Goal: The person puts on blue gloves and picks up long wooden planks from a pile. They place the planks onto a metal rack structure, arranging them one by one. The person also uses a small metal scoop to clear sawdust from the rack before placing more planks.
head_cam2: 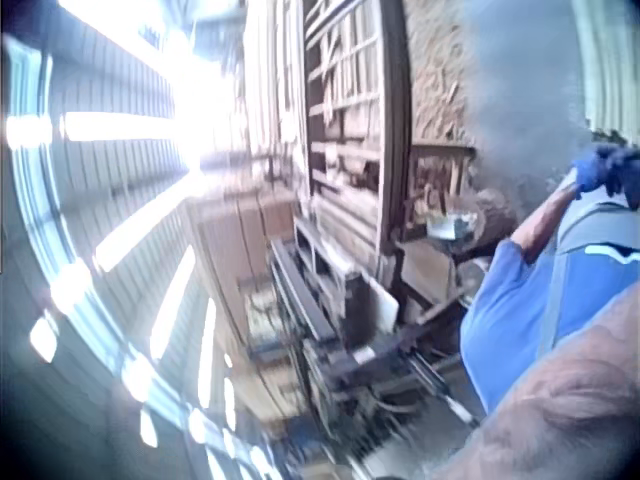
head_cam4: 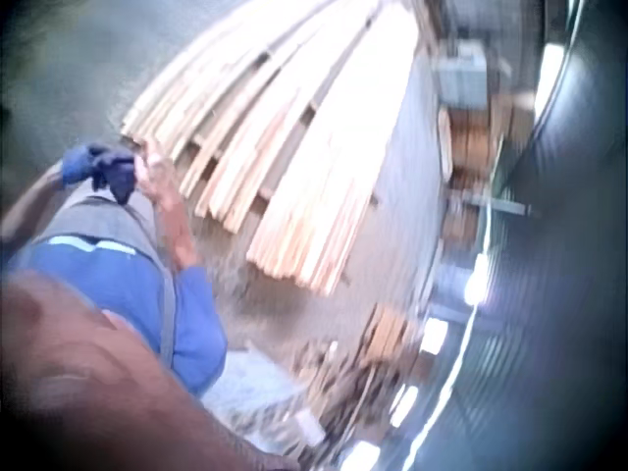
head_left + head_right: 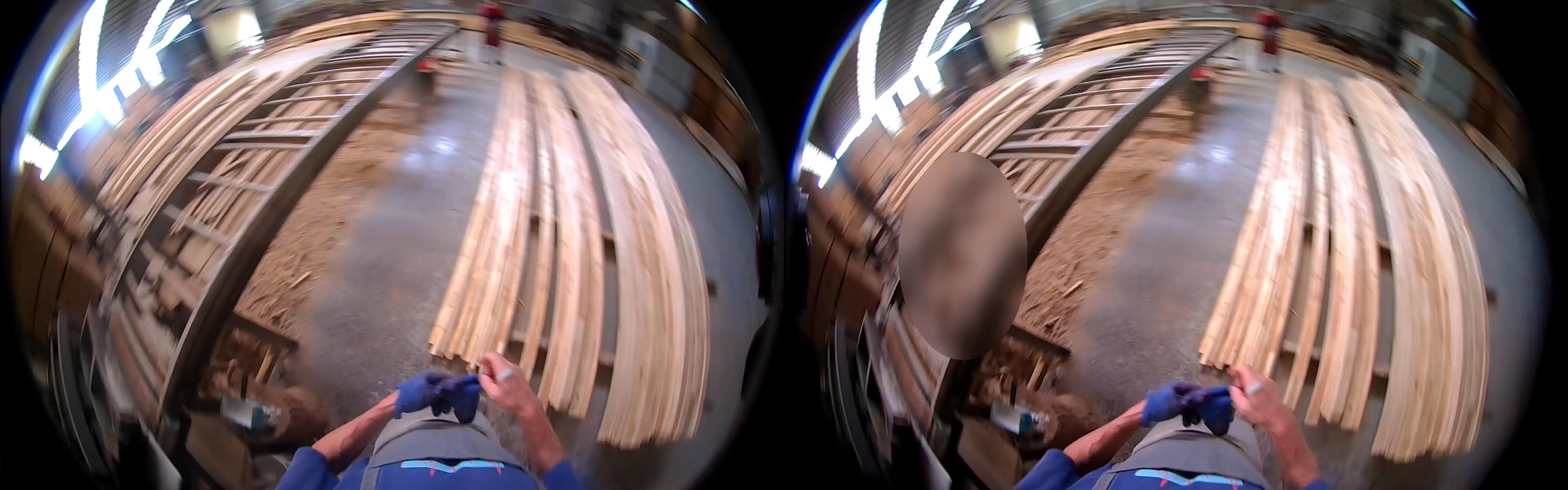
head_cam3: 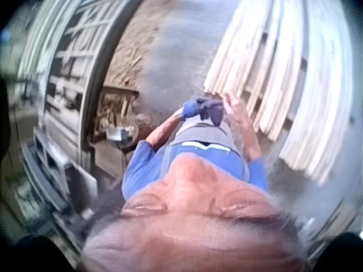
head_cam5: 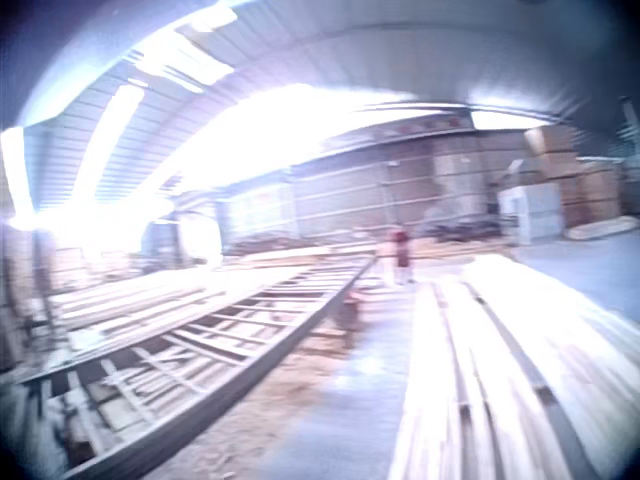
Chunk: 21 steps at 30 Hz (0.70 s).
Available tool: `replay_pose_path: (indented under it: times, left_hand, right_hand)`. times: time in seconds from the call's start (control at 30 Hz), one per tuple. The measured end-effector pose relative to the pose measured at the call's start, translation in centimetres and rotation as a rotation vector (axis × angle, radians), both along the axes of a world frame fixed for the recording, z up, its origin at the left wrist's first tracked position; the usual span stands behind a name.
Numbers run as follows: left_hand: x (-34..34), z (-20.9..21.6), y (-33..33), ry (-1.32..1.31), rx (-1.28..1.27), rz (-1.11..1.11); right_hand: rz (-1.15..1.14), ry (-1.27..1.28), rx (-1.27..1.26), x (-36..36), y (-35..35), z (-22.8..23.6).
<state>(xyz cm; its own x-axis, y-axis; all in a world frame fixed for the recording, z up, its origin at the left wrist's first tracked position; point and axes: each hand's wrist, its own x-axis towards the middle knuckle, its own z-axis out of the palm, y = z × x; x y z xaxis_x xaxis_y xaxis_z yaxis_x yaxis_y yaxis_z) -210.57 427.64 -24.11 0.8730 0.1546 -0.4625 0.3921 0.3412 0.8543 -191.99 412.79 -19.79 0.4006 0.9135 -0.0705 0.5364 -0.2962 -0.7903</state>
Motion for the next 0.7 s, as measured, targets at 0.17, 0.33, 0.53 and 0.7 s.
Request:
replay_pose_path:
  times: [0.17,0.33,0.53,0.7]
  left_hand:
    - [1.6,0.2,-0.2,-0.025,-0.102,-0.147]
    - [0.9,-0.5,0.0,-0.179,-0.035,0.066]
    - [0.3,-0.8,0.3,-0.301,-0.097,0.335]
    - [1.9,-3.2,2.7,-0.299,0.057,0.356]
  right_hand:
    - [-0.013,-0.154,0.071,-1.5,1.2,-0.6]
    - [-0.088,-0.028,0.344,-4.2,3.7,1.9]
    - [-0.118,0.037,0.222,-6.8,5.0,1.7]
    - [0.113,-0.123,-0.119,-5.6,3.5,3.1]
